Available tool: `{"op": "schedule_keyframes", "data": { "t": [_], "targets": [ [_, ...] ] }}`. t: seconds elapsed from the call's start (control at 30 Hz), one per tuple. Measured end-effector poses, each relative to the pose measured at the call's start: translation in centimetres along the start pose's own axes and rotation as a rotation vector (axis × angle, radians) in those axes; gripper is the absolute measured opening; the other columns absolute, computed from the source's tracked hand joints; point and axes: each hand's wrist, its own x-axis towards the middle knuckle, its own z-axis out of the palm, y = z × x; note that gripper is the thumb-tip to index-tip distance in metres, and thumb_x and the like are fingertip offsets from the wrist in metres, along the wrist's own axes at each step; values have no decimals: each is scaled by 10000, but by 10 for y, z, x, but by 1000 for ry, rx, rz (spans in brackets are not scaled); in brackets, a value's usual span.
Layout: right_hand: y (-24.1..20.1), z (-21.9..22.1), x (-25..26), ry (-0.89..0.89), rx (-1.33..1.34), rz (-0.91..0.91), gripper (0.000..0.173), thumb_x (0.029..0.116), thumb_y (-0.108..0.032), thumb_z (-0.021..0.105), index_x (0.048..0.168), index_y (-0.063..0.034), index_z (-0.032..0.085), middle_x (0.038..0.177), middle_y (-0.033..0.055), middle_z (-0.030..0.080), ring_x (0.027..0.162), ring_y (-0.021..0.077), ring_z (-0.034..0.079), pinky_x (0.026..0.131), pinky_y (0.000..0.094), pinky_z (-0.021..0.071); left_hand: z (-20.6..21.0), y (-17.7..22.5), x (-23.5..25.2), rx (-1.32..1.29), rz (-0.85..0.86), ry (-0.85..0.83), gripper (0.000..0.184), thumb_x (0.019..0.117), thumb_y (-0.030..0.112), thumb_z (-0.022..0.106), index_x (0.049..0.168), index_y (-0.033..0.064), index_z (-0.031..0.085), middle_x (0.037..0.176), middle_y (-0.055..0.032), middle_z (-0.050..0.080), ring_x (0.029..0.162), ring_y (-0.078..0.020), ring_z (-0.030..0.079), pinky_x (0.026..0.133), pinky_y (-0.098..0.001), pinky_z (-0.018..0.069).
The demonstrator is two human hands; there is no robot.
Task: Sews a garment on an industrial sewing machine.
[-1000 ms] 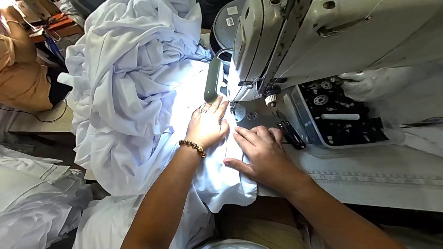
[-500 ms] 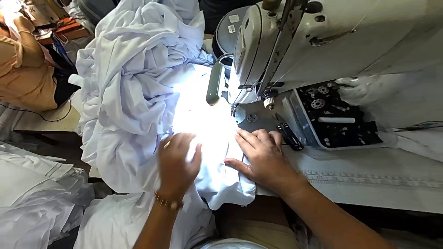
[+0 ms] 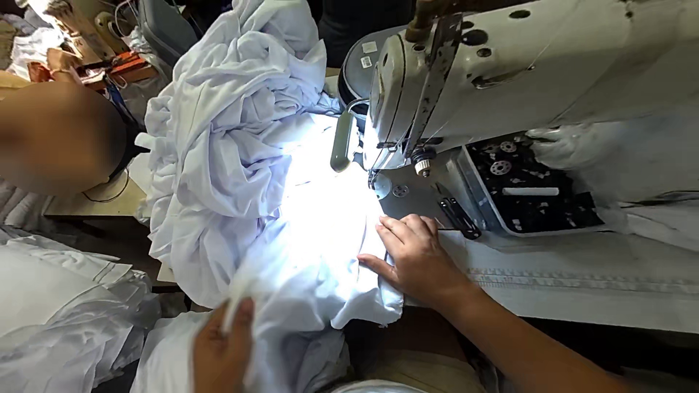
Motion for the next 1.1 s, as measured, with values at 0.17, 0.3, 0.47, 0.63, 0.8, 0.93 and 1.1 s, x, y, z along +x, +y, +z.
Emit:
{"op": "schedule_keyframes", "data": {
  "t": [0.17, 0.3, 0.47, 0.63, 0.8, 0.93, 1.1],
  "targets": [
    [-22, 4, 5, 24, -37, 95, 804, 955, -660, 480, 1082, 101, 709, 1151, 301, 678, 1019, 479, 642, 910, 634, 454, -56, 67, 115, 532, 692, 265, 332, 1017, 224, 623, 1119, -88, 671, 1017, -265, 694, 920, -303, 685, 844, -446, 551],
    [-44, 8, 11, 30, -78, 184, 826, 904, -679, 560, 1084, 115, 696, 1158, 304, 671, 1053, 488, 639, 915, 662, 447, -30, 37, 194, 703, 850, -3, 237, 930, 74, 622, 1144, 1, 690, 1145, -334, 640, 1123, -563, 591, 933, -716, 445],
    [-51, 6, 13, -22, -140, 204, 849, 904, -699, 546, 1110, 111, 695, 1176, 292, 668, 1083, 455, 644, 932, 653, 434, -9, 58, 170, 957, 400, -162, 263, 865, -6, 721, 1122, 48, 742, 1274, -309, 605, 1258, -634, 453, 975, -909, 182],
    [-48, 5, 12, -17, -101, 187, 818, 894, -674, 591, 1126, 105, 690, 1153, 282, 675, 1056, 458, 649, 928, 682, 423, 78, 92, 109, 476, 792, -136, 212, 972, 178, 614, 1035, 25, 746, 1068, -182, 708, 1101, -368, 647, 995, -582, 469],
    [-46, 2, 12, -40, -145, 168, 823, 908, -699, 543, 1102, 84, 709, 1165, 267, 679, 1091, 459, 642, 950, 695, 409, 164, 46, 153, 632, 699, -646, 526, 1092, 480, 297, 1556, 295, 463, 1628, 60, 408, 1534, -238, 312, 1178, -742, 30],
    [-46, 1, 13, -70, -166, 170, 839, 909, -716, 523, 1104, 77, 713, 1165, 247, 685, 1090, 436, 642, 966, 672, 402, 161, 46, 164, 715, 706, -697, 520, 1081, 429, 376, 1574, 274, 432, 1645, 62, 373, 1545, -243, 277, 1184, -724, 30],
    [-45, -3, 14, -88, -112, 189, 818, 872, -702, 600, 1168, 53, 708, 1201, 224, 685, 1115, 410, 640, 984, 656, 405, 165, 45, 144, 609, 959, -416, 400, 1007, 287, 567, 1388, 201, 651, 1452, -49, 611, 1381, -356, 517, 1113, -742, 231]
  ]
}}
